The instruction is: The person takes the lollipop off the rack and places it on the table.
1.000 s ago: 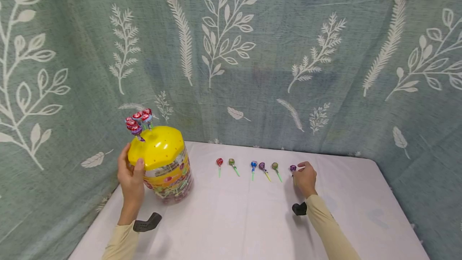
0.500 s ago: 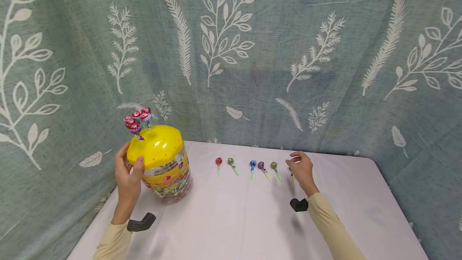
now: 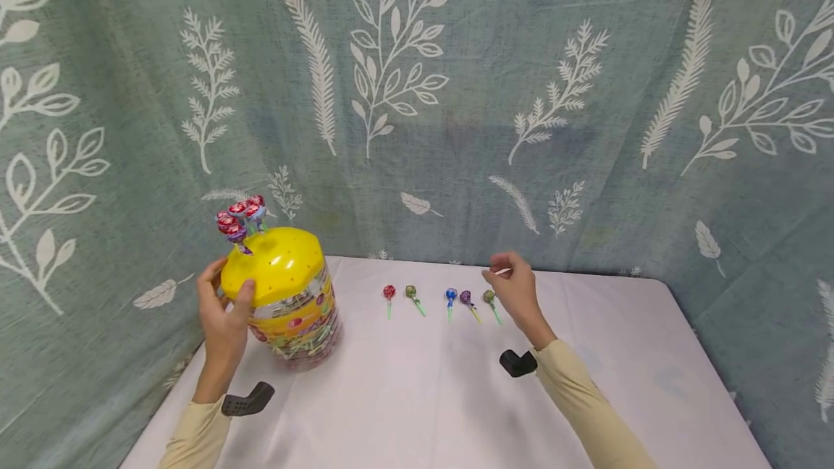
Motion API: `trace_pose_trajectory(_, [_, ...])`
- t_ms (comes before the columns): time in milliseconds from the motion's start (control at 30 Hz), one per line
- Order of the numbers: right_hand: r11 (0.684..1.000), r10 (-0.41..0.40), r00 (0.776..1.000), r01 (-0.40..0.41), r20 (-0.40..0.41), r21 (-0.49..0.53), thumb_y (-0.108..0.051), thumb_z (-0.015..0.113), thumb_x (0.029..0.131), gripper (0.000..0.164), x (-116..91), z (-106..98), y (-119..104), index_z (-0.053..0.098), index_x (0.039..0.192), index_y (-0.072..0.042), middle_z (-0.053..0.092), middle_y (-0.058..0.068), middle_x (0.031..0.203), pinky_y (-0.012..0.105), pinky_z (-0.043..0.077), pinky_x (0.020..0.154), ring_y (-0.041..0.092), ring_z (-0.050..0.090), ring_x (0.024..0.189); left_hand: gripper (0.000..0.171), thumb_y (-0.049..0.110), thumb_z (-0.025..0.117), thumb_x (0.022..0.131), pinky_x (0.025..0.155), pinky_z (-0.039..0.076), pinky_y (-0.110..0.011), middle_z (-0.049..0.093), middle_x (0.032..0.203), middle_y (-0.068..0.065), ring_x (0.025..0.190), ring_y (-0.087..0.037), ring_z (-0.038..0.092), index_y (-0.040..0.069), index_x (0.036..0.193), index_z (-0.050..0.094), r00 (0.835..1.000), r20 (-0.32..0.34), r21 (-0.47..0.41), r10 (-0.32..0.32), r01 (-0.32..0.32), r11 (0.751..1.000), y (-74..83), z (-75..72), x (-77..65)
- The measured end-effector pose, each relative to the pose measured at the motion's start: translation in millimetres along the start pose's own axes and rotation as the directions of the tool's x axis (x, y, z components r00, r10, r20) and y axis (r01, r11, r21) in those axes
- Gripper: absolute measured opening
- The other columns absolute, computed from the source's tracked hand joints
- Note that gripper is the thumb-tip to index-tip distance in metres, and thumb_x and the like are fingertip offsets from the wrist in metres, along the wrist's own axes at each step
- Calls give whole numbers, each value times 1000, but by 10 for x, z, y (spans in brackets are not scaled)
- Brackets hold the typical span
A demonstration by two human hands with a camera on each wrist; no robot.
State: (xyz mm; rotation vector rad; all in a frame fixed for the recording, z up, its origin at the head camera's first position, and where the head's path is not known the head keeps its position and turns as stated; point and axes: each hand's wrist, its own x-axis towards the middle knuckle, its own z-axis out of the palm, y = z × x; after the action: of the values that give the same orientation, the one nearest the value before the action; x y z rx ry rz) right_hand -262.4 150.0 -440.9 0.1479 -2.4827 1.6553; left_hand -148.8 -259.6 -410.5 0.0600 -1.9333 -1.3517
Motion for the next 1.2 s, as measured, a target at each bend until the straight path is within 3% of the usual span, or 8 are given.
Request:
trace_pose_trajectory(67, [999,-27,1000,26,12,20,-11,65,88,28,-13,29,-97,57,112,-2,59,16,99,37,52,63,19,57,75,64,18,61,84,102,25,-49,37,138,-17,124,-24,33,-3,138,34,1000,2,-2,1,-1,1000,5,-7,14])
trace_pose_trajectory(167, [996,-77,997,75,29,55,-12,65,88,28,-38,77,-254,57,112,-2,59,15,99,38,52,63,21,57,78,65,18,61,85,102,30,-35,37,140,-12,120,-19,37,2,141,34,1000,19,13,5,-5,1000,-120,-5,51])
trace_pose_trajectory(333, [983,-159,983,149,87,111,-6,64,88,25,-194,155,-731,56,110,3,58,21,99,32,51,60,34,57,83,65,19,61,85,92,35,-18,37,142,-2,111,-9,42,12,144,34,1000,21,20,10,-11,1000,-273,-3,37])
trace_pose_trajectory(467, [970,-215,969,198,119,142,-3,62,88,24,-263,237,-1016,56,109,5,57,24,100,36,51,62,38,56,85,63,16,56,86,89,37,-17,37,140,-13,107,-9,43,6,144,34,997,-4,-22,79,-79,997,-142,42,-4])
trace_pose_trajectory(567, [961,-246,960,224,132,164,-4,63,88,25,-214,341,-1055,56,110,4,57,22,100,44,51,64,37,57,85,62,16,54,86,91,36,-17,34,142,-16,112,-9,43,3,144,34,995,-11,-21,102,-103,994,-109,74,1])
trace_pose_trajectory(733, [948,-276,947,240,166,207,-9,65,88,26,-103,564,-1071,58,112,-2,59,16,101,47,51,65,33,59,85,61,19,54,87,96,34,-17,31,146,-13,119,-10,41,3,143,36,997,-24,10,73,-73,997,-112,70,-7])
trace_pose_trajectory(1067, [923,-333,911,262,241,283,-9,67,86,25,-135,869,-1419,59,110,-5,60,13,99,37,52,62,29,61,84,60,19,54,86,96,35,-17,33,145,-15,118,-9,41,3,142,38,995,-46,10,88,-87,996,-107,57,-7])
trace_pose_trajectory(1200, [918,-347,895,263,279,296,-7,66,87,27,-148,987,-1515,58,112,-3,60,18,105,41,52,64,31,62,87,59,18,54,86,97,35,-18,34,144,-17,119,-10,41,1,141,39,994,-49,0,98,-98,995,-111,69,-9])
